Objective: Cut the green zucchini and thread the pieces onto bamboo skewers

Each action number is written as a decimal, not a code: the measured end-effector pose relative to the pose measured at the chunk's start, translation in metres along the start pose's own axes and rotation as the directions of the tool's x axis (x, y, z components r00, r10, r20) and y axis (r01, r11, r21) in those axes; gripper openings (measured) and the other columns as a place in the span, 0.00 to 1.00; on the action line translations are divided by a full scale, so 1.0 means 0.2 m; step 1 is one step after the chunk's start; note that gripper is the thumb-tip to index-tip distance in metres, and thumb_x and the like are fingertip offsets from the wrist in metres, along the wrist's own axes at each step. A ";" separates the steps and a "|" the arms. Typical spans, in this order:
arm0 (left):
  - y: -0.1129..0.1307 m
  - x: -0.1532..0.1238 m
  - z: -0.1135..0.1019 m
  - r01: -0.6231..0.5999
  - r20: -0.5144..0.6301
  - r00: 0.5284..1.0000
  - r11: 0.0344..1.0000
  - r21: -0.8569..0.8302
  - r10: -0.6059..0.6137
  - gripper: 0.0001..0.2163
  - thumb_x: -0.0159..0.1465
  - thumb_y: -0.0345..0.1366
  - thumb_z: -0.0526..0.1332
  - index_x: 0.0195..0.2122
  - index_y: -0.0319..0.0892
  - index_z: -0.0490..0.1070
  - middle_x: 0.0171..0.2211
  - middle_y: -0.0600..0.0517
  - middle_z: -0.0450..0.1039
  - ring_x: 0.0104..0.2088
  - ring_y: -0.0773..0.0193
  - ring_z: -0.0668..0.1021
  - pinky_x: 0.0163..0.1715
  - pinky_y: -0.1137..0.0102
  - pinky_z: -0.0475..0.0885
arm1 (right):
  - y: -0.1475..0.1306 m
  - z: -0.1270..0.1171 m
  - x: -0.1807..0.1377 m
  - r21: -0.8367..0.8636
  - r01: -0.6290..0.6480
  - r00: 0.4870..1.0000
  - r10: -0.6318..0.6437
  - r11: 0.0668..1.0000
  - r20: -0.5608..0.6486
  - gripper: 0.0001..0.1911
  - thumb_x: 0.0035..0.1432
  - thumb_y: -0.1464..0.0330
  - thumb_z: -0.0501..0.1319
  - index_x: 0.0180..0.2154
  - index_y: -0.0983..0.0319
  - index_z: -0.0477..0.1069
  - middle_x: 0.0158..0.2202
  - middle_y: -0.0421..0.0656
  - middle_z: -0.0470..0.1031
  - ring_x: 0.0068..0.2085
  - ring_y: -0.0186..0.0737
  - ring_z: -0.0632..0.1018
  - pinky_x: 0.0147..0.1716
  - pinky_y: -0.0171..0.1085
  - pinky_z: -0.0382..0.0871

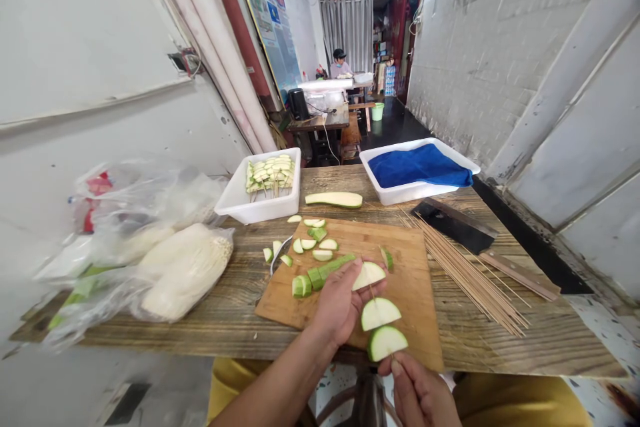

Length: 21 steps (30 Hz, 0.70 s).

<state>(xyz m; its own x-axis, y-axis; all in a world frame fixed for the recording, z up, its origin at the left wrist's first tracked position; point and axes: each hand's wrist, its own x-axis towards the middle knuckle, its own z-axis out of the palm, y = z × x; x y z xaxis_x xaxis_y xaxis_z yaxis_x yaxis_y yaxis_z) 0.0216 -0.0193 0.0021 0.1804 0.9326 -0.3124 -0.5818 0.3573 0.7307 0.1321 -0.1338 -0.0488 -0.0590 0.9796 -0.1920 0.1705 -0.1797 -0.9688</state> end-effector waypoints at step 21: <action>0.13 0.21 -0.17 -0.280 0.352 0.910 -0.301 0.912 0.219 0.26 0.54 0.43 0.61 0.54 0.40 0.62 0.53 0.42 0.66 0.55 0.50 0.64 0.57 0.50 0.44 | 0.03 -0.10 0.11 -0.077 0.136 0.954 -0.151 0.988 -0.257 0.18 0.61 0.57 0.46 0.32 0.62 0.65 0.16 0.32 0.52 0.17 0.31 0.58 0.17 0.30 0.52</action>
<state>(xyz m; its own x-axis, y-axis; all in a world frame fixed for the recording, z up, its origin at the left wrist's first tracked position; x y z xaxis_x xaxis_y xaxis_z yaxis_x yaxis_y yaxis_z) -0.0122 0.0273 -0.0123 0.3158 0.9446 0.0891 0.8478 -0.3231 0.4205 0.1512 -0.1116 -0.0566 0.1709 0.9853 0.0036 0.2359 -0.0373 -0.9711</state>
